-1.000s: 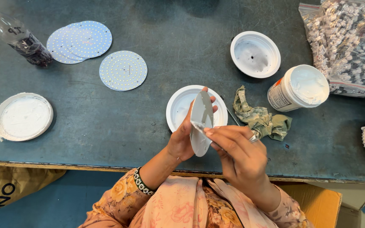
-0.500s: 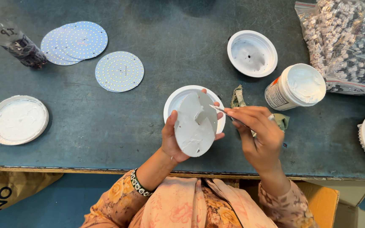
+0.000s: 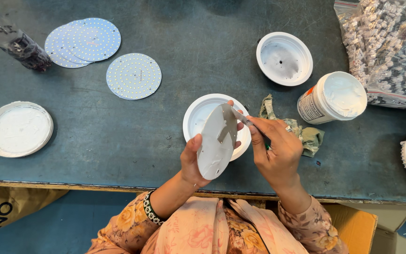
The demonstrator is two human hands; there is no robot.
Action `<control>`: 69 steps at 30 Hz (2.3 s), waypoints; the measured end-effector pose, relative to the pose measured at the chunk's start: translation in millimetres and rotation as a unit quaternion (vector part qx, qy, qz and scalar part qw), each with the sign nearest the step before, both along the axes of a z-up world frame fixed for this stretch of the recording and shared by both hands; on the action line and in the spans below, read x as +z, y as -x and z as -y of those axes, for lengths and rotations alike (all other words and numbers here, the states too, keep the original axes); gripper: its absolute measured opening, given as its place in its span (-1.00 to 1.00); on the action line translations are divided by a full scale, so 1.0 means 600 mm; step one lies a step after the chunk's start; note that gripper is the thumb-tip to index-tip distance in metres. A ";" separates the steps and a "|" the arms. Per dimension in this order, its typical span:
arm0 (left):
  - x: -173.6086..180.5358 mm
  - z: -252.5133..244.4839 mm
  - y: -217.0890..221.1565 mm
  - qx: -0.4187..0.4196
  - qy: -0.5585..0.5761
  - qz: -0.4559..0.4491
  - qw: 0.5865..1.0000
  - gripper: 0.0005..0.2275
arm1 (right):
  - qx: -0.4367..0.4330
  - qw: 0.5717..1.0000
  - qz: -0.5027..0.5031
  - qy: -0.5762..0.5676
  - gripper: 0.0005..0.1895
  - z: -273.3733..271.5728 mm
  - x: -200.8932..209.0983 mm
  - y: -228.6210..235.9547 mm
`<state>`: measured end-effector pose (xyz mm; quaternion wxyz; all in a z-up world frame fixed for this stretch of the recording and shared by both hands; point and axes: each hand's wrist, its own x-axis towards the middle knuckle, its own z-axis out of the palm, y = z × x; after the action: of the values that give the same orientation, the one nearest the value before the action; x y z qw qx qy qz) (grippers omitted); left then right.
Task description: The person applies a white paste to the center of circular LED modules using a small spatula. They scoop paste from a container, spread it on the module, and place the finished unit into a stack.
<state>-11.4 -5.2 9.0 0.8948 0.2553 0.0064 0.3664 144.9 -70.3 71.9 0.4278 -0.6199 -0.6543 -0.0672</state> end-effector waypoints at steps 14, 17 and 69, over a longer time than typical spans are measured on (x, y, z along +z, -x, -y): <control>0.000 -0.001 -0.014 0.038 -0.062 -0.115 0.991 0.05 | -0.004 0.997 -0.078 0.016 -0.86 0.004 -0.009 0.040; -0.008 -0.001 -0.016 0.050 -0.051 -0.116 0.991 0.04 | 0.007 0.998 -0.059 0.025 -0.84 0.011 -0.008 0.053; 0.000 -0.015 0.005 0.021 0.090 0.036 0.995 -0.18 | 0.054 0.997 0.048 -0.005 -0.66 0.018 0.004 0.017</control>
<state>-14.7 3.5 8.8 0.9058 0.1601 0.0126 0.3921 134.5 -81.2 74.3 0.4023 -0.5779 -0.7059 -0.0769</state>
